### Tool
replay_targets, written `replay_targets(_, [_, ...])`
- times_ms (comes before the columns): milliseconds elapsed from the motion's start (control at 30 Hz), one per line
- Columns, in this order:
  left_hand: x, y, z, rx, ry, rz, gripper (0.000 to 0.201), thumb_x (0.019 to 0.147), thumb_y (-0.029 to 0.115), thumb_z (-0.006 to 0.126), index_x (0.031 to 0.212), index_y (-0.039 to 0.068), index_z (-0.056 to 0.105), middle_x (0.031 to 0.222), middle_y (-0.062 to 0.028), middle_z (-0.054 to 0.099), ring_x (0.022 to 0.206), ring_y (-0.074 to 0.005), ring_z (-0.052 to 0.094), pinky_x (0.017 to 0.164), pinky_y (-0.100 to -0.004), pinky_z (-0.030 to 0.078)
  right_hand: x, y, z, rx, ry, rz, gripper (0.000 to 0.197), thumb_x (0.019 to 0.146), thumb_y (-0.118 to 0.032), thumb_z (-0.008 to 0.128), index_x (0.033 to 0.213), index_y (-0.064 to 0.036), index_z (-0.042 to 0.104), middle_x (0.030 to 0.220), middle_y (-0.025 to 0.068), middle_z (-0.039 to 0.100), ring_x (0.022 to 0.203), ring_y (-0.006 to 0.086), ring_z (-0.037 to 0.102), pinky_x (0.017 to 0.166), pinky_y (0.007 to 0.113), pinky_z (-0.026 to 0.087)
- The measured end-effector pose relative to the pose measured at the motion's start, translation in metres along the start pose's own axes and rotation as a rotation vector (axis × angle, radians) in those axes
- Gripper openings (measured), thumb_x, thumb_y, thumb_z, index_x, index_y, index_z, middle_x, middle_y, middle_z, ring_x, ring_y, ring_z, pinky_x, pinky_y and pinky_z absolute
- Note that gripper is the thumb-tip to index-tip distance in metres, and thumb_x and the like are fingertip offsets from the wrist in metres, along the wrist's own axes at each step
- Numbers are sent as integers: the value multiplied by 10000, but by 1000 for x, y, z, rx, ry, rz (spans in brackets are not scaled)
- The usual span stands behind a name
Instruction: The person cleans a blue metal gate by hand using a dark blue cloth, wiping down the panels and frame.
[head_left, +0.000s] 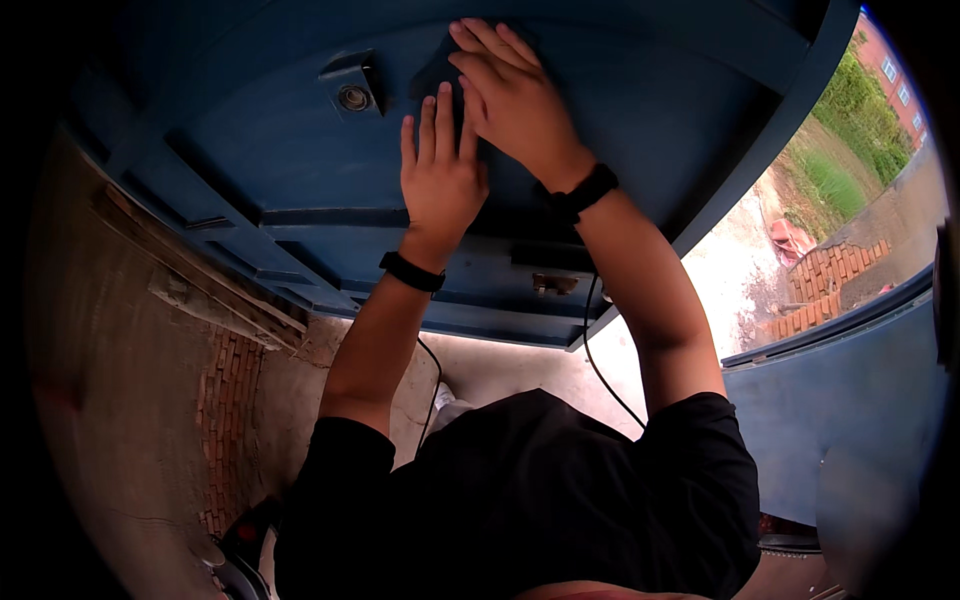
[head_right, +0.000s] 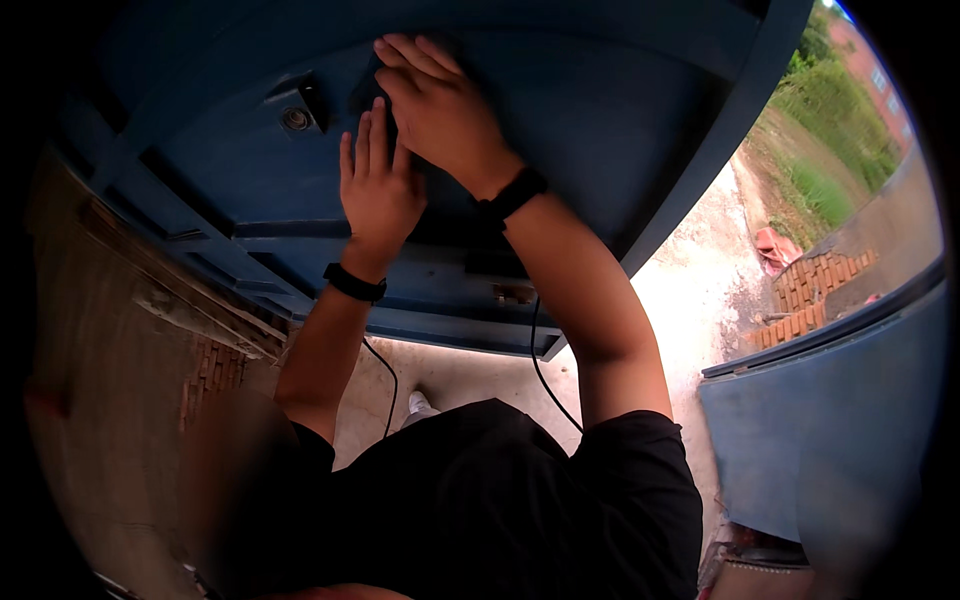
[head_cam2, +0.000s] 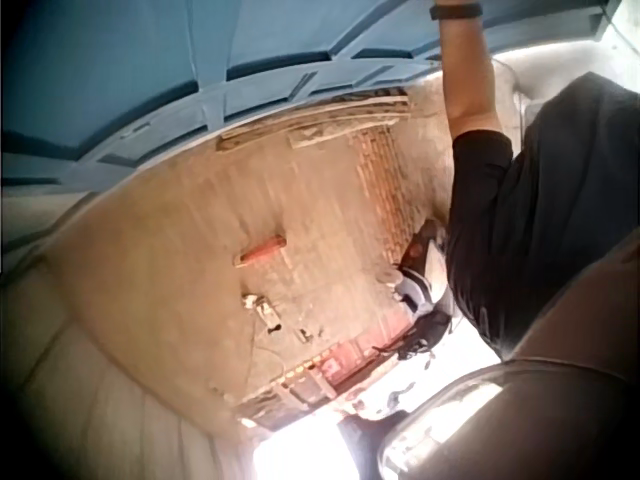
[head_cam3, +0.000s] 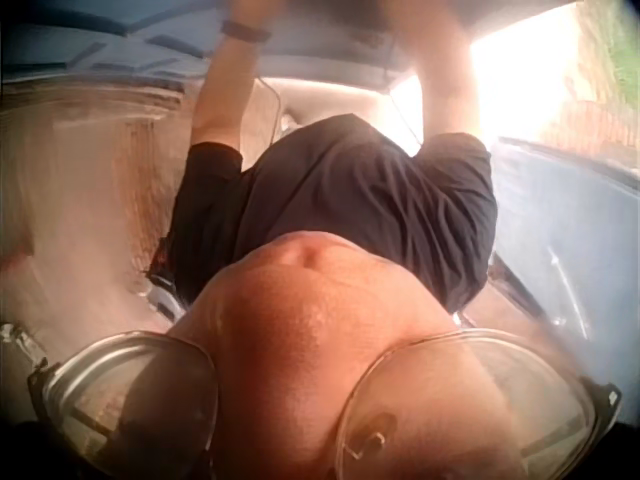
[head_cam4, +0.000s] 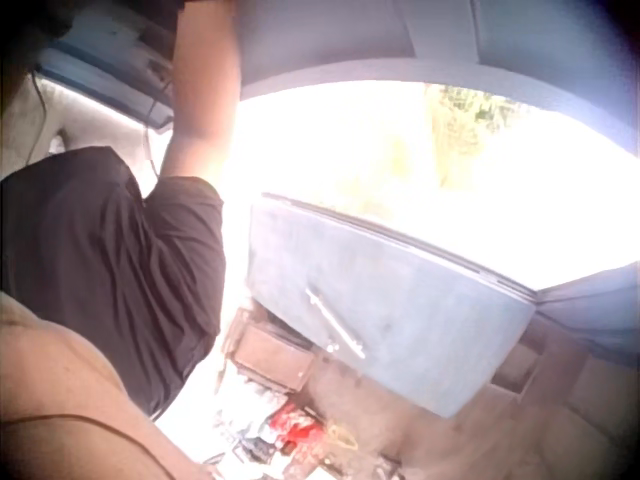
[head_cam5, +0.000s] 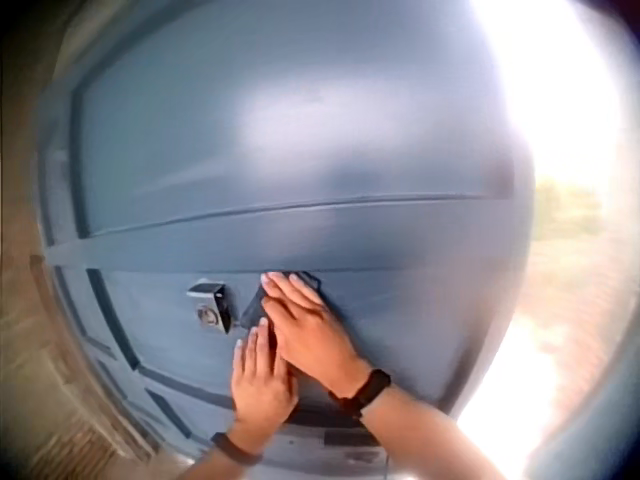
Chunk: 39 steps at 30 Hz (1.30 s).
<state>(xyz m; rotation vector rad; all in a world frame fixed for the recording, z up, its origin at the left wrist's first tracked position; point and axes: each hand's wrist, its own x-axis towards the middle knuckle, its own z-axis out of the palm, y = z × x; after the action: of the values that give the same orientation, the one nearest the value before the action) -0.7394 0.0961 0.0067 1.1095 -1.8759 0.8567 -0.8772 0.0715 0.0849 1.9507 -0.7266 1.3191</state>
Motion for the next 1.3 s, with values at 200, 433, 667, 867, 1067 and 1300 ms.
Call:
replay_targets(200, [-18, -11, -1, -58, -12, -134, 674, 777, 99, 685, 1429, 29, 528, 1523, -242, 457, 1384, -395, 489, 1133, -542, 394, 10, -17, 34, -22, -184, -139, 147, 889, -96, 667, 1032, -65, 662, 1465, 78, 590, 1456, 205, 445, 1233, 382, 336])
replay_targets(433, [-64, -27, 9, -231, -110, -97, 514, 790, 50, 661, 1298, -15, 630, 1427, -231, 556, 1254, -409, 559, 1066, -503, 445, -68, -52, 25, -374, -284, -128, 258, 925, -169, 608, 1141, -84, 720, 1460, 118, 596, 1436, 255, 475, 1249, 398, 287])
replay_targets(667, [-96, -14, 33, -283, -122, 76, 299, 801, 85, 713, 1098, 108, 682, 1075, -78, 626, 985, -296, 597, 879, -435, 472, -144, -69, 1, -522, -549, -173, 238, 878, -143, 611, 995, 4, 758, 1319, 217, 672, 1306, 274, 608, 1073, 396, 511])
replay_targets(867, [-43, -23, 26, -231, 45, 117, 359, 755, 2, 666, 1095, 117, 681, 1065, -46, 620, 968, -273, 588, 855, -414, 463, -110, -23, -24, -361, -344, -226, 118, 850, -113, 647, 833, -41, 737, 1196, 121, 747, 1185, 229, 689, 1059, 353, 520])
replay_targets(1067, [100, -31, -4, -200, 561, 392, 484, 745, -29, 686, 1184, 171, 721, 1159, -15, 669, 1048, -249, 620, 898, -395, 486, -9, 25, -76, -507, 6, -163, 141, 798, -119, 667, 872, -45, 762, 1114, 147, 770, 1074, 238, 734, 932, 318, 563])
replay_targets(1300, [93, -19, -32, -263, 223, 301, 569, 781, 21, 667, 1344, 97, 655, 1271, -116, 631, 1163, -334, 616, 1024, -457, 493, -5, 0, -75, -580, -124, -55, 357, 880, -137, 578, 1194, -8, 691, 1225, 138, 718, 1122, 261, 702, 947, 357, 539])
